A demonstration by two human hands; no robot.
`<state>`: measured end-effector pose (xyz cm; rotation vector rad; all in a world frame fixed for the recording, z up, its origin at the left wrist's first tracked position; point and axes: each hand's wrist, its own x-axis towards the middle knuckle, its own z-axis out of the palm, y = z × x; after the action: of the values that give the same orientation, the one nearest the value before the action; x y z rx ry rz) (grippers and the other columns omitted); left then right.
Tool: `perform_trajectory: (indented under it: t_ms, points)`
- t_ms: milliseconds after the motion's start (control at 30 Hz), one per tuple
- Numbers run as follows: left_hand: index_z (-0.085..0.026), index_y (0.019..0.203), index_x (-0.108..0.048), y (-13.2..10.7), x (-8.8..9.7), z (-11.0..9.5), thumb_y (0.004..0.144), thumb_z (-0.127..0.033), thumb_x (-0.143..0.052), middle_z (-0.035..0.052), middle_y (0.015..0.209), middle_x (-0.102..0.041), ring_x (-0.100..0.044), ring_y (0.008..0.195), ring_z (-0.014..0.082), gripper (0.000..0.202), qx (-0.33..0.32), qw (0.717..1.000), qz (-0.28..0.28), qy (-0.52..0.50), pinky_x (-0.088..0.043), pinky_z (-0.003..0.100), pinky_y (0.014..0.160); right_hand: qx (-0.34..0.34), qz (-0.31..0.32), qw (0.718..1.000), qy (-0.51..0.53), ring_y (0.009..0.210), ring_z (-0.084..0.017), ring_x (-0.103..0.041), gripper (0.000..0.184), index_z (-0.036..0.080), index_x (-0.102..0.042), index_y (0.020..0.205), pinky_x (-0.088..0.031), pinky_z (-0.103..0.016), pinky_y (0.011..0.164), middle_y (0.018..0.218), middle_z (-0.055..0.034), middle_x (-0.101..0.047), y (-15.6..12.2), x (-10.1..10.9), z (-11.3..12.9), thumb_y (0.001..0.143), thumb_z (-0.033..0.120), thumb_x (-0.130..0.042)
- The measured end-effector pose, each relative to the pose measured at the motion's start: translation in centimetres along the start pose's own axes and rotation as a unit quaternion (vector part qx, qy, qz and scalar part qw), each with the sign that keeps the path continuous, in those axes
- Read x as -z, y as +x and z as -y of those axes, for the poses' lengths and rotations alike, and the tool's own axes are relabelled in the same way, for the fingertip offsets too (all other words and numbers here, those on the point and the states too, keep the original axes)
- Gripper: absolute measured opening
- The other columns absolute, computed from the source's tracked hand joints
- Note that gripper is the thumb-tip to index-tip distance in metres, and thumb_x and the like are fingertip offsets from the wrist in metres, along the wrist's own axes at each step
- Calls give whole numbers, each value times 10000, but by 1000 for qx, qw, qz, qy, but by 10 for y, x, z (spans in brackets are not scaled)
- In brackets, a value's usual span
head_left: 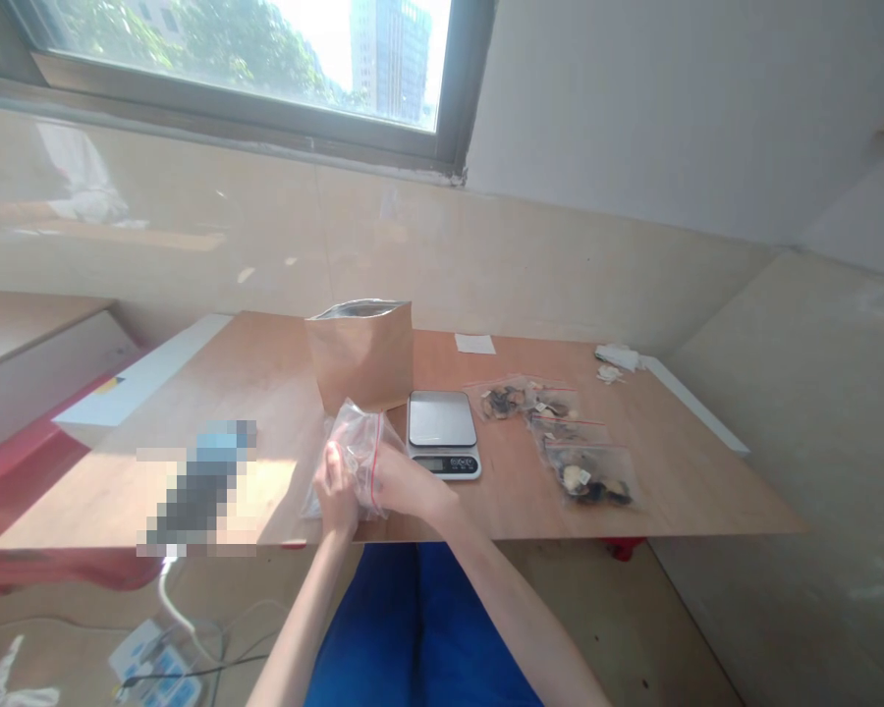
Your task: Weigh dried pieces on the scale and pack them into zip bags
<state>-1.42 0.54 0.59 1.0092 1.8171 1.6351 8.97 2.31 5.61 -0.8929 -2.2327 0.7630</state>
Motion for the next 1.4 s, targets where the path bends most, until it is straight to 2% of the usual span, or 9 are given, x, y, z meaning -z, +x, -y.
perform_trajectory:
  t_ms: [200, 400, 600, 733, 967, 1133, 1200, 1300, 1400]
  points:
    - [-166, 935, -601, 6, 11, -28, 898, -450, -282, 107, 851, -651, -611, 859, 247, 429, -9, 998, -8, 66, -463, 342, 748, -84, -39, 980, 176, 751, -134, -619, 78, 212, -545, 874, -521, -263, 707, 850, 9, -616, -11, 6, -4, 810, 183, -511]
    - [-182, 802, -546, 13, 17, -24, 901, -454, -247, 37, 665, -578, -552, 640, 181, 417, -35, 995, -22, 92, -430, 286, 624, -141, -116, 947, 265, 801, -117, -627, 191, 197, -549, 1005, -520, -237, 686, 1049, -56, -610, -14, 1, -8, 861, 200, -422]
    - [-184, 957, -609, 6, 18, -24, 881, -513, -298, 73, 906, -670, -614, 862, 218, 459, -102, 986, 100, 90, -463, 317, 771, -122, -78, 933, 329, 743, -138, -601, 249, 204, -617, 1031, -492, -230, 637, 861, -13, -645, -7, -3, -10, 803, 215, -516]
    - [-201, 1042, -617, 0, 18, -30, 901, -471, -296, 77, 1009, -678, -612, 956, 219, 443, -84, 988, 65, 110, -455, 319, 820, -144, -234, 885, 375, 672, -138, -577, 242, 196, -622, 1006, -481, -239, 668, 701, 15, -612, -1, -9, -11, 810, 272, -503]
    - [-158, 1077, -579, 11, 25, -23, 930, -374, -230, 117, 881, -677, -641, 833, 235, 435, -48, 971, 2, 233, -482, 326, 686, -181, -361, 814, 417, 583, -96, -560, 314, 213, -539, 1108, -489, -242, 610, 838, 6, -591, -4, -11, -24, 808, 295, -496]
    - [-24, 1246, -468, 21, 20, -4, 867, -246, -355, 269, 1183, -543, -565, 1054, 342, 454, -106, 941, 27, 319, -463, 453, 810, -197, -346, 805, 440, 521, -82, -558, 245, 205, -517, 1014, -482, -233, 541, 780, 33, -545, -12, -5, -36, 784, 290, -534]
    - [-65, 1288, -460, 25, 16, 4, 841, -141, -345, 239, 1305, -463, -490, 1168, 327, 468, -184, 923, 77, 329, -412, 468, 921, -197, -333, 817, 427, 547, -90, -574, 274, 209, -496, 1033, -500, -242, 559, 803, 25, -555, -17, -3, -37, 780, 297, -557]
    - [-192, 1234, -548, 33, 11, 18, 816, -53, -310, 130, 1264, -533, -512, 1148, 251, 501, -298, 860, 246, 334, -412, 425, 955, -181, -331, 843, 383, 645, -112, -607, 322, 208, -487, 1052, -538, -271, 639, 888, -12, -580, -20, 2, -40, 769, 320, -592]
    - [-201, 1214, -567, 37, 7, 34, 869, -118, -304, 98, 1241, -569, -525, 1150, 200, 442, -333, 823, 333, 316, -442, 365, 952, -141, -338, 868, 335, 829, -158, -627, 352, 199, -519, 1050, -558, -297, 706, 981, -61, -602, -8, 20, -44, 753, 358, -622]
